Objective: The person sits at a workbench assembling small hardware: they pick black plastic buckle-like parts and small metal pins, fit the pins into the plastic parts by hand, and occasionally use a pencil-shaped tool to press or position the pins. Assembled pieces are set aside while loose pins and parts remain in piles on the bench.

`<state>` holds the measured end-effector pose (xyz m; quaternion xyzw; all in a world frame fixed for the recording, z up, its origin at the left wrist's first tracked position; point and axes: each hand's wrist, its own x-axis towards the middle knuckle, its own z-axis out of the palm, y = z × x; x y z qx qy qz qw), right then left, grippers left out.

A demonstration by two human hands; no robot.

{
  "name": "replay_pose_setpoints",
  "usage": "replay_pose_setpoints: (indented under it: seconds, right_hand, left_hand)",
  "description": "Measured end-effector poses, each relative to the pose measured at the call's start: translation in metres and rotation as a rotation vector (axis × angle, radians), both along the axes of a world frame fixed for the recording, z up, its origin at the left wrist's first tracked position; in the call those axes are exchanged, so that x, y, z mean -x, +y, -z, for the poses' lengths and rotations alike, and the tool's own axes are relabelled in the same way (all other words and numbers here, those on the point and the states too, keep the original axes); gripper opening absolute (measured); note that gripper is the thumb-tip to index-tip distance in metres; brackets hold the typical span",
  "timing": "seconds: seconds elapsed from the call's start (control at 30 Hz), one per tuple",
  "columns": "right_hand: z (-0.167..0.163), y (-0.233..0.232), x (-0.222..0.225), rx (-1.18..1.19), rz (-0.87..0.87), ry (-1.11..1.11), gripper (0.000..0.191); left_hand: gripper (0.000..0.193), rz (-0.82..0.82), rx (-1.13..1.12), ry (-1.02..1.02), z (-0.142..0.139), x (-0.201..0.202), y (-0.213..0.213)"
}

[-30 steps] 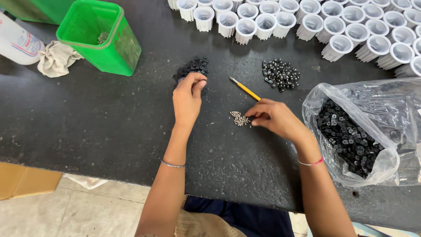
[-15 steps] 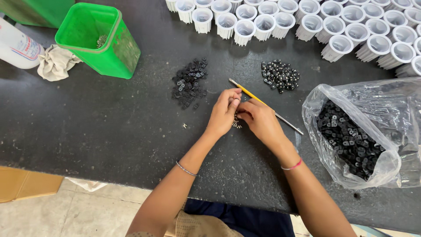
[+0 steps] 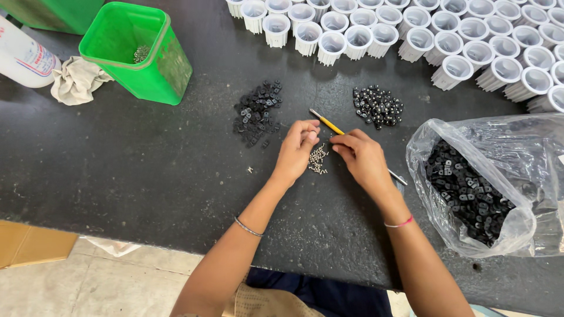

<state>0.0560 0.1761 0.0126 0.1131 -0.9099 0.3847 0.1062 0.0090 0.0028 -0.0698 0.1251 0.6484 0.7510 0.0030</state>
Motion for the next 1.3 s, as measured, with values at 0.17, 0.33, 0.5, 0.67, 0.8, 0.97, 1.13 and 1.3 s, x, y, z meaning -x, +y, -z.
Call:
replay_pose_setpoints:
  seconds: [0.17,0.33,0.5,0.67,0.8,0.97,1.13,1.3]
  right_hand:
    - [0.006,-0.009,0.0,-0.043,-0.047,0.18,0.023]
    - [0.007,-0.007,-0.004,-0.069,-0.06,0.182,0.019]
    - [0.008,-0.008,-0.005,-0.124,-0.042,0.165,0.011]
    - [0.004,-0.014,-0.011,-0.095,0.001,0.232,0.008]
    - [-0.003,-0.015,-0.014,0.096,0.088,0.206,0.011]
    - [-0.007,-0.018,-0.012,0.132,0.066,0.247,0.013]
    - [-0.007,-0.019,-0.007,0.101,0.067,0.254,0.013]
    - [-0.006,-0.019,-0.007,0.101,0.064,0.229,0.012]
  left_hand:
    - [0.008,-0.091,0.085,0.031,-0.005,-0.005,0.005]
    - [0.008,-0.205,0.232,0.205,-0.02,-0.014,0.002]
    - [0.011,-0.163,0.122,-0.031,-0.033,-0.018,-0.003]
    - [0.021,-0.082,-0.008,-0.133,-0.037,-0.023,-0.004]
    - [0.022,-0.058,-0.053,-0.188,-0.034,-0.02,-0.003]
    - [0.021,-0.038,-0.059,-0.159,-0.033,-0.02,0.001]
    - [0.016,-0.049,-0.025,-0.154,-0.04,-0.018,0.0]
    - [0.01,-0.062,0.03,-0.123,-0.046,-0.02,-0.001]
